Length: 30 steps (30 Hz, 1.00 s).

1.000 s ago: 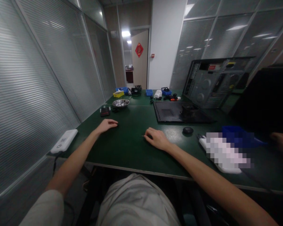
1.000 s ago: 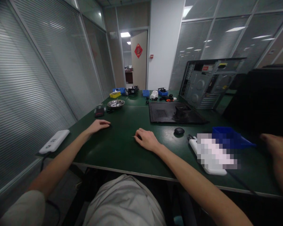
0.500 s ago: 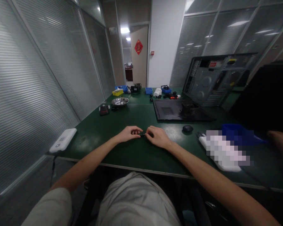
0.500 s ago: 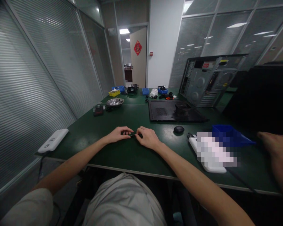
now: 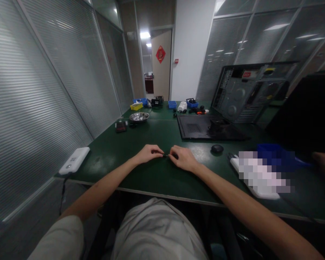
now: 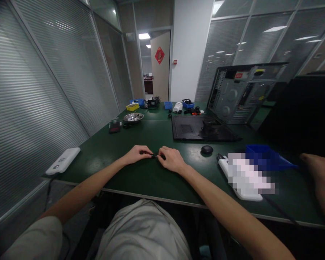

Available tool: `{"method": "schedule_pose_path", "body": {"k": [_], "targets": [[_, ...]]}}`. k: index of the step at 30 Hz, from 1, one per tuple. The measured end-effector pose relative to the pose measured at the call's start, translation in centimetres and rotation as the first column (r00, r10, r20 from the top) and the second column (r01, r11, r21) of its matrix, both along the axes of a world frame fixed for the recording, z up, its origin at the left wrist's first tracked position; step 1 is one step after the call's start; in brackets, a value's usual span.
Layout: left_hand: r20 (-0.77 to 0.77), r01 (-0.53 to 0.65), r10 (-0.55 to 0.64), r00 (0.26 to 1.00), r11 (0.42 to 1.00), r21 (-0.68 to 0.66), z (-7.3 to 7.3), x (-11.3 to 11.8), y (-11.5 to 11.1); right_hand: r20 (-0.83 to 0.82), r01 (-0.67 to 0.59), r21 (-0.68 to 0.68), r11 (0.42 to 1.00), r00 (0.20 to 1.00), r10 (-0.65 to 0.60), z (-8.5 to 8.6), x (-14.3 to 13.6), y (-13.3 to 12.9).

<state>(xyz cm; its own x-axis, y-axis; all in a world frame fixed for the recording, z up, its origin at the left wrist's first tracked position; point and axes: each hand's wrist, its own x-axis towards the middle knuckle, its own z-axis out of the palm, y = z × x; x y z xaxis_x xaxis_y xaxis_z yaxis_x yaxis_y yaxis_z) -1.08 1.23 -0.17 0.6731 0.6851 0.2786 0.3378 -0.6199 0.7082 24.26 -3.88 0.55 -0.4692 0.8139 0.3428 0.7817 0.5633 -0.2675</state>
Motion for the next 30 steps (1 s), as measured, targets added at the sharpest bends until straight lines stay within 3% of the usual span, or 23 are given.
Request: {"method": "schedule_pose_path", "body": {"k": [6, 15, 19, 26, 28, 30], "targets": [[0.064, 0.000, 0.002, 0.998, 0.999, -0.041, 0.0, 0.1, -0.2, 0.001, -0.030, 0.007, 1.000, 1.000, 0.030, 0.2, -0.2, -0.2], [0.033, -0.014, 0.015, 0.999, 0.999, -0.032, 0.5, 0.4, -0.6, 0.029, -0.038, 0.023, 0.999, 0.999, 0.038, 0.2, -1.0, -0.4], [0.106, -0.012, 0.020, 0.994, 0.997, -0.074, 0.3, 0.4, -0.4, 0.024, -0.041, 0.025, 0.999, 0.999, 0.041, 0.1, -1.0, -0.3], [0.136, -0.147, 0.190, 0.972, 0.950, -0.275, -1.2, 0.4, 1.1, 0.050, -0.039, 0.016, 0.999, 0.998, 0.038, 0.2, -1.0, -0.3], [0.141, -0.154, 0.194, 0.971, 0.955, -0.254, -1.4, 0.4, 1.4, 0.050, -0.035, 0.019, 0.999, 0.998, 0.034, 0.1, -1.0, -0.2], [0.122, -0.177, 0.193, 0.974, 0.976, -0.129, -1.3, 0.3, 1.4, 0.047, -0.039, 0.025, 0.999, 0.998, 0.038, 0.1, -0.9, -0.2]]}}
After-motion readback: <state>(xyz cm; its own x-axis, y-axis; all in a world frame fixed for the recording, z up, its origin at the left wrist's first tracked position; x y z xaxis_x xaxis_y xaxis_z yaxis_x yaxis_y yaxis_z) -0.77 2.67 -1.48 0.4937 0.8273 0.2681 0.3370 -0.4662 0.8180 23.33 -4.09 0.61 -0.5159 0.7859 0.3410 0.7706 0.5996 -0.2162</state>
